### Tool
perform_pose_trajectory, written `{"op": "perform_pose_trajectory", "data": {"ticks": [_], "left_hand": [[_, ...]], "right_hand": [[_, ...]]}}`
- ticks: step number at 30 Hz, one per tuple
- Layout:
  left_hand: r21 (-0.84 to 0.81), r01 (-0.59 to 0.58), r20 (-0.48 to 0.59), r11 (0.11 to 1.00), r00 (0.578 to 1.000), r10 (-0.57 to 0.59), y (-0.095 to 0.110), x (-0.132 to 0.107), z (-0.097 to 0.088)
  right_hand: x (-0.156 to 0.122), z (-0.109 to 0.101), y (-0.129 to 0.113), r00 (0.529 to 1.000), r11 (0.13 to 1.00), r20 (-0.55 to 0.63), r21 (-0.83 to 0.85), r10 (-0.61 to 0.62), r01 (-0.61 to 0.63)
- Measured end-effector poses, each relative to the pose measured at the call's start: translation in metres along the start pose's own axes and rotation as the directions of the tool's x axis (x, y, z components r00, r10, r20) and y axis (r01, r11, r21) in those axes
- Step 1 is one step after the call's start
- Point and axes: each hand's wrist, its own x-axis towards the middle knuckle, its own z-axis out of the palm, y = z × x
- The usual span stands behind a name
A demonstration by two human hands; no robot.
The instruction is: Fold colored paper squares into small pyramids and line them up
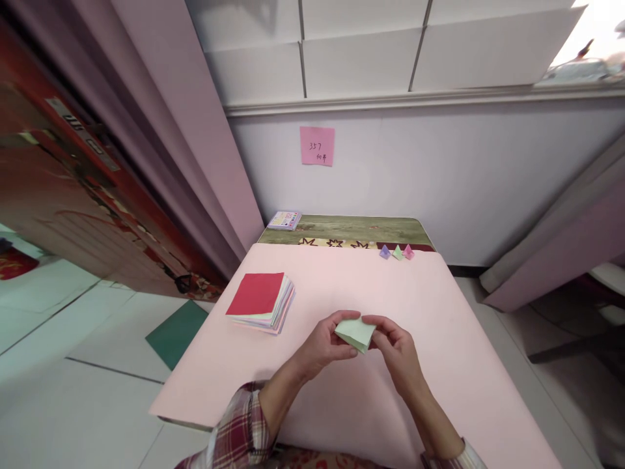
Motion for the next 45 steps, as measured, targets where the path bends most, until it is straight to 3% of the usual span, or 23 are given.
{"op": "perform_pose_trajectory", "data": {"ticks": [4,9,14,20,38,45], "left_hand": [[0.035,-0.002,-0.028,0.999,1.000,0.003,-0.006,-0.004,0.002],[0.050,0.005,-0.102,0.999,0.995,0.001,-0.019,-0.010,-0.002],[-0.034,0.019,-0.162,0.999,0.987,-0.024,-0.041,-0.016,-0.009],[-0.121,0.032,-0.161,0.992,0.986,-0.051,-0.060,-0.018,-0.017],[-0.176,0.033,-0.167,0.984,0.984,-0.062,-0.063,-0.024,-0.017],[-0.163,0.007,-0.179,0.987,0.983,-0.037,-0.068,-0.023,-0.021]], "right_hand": [[-0.004,-0.003,0.003,1.000,0.998,0.013,0.053,0.017,-0.018],[-0.011,-0.008,0.017,0.987,0.984,0.144,0.147,0.077,-0.098],[-0.018,-0.010,0.042,0.976,0.978,0.192,0.159,0.101,-0.133],[-0.018,-0.007,0.069,0.978,0.972,0.181,0.192,0.100,-0.135],[-0.025,-0.004,0.078,0.975,0.926,0.182,0.332,0.127,-0.183],[-0.026,-0.009,0.082,0.966,0.958,0.244,0.249,0.078,-0.141]]}}
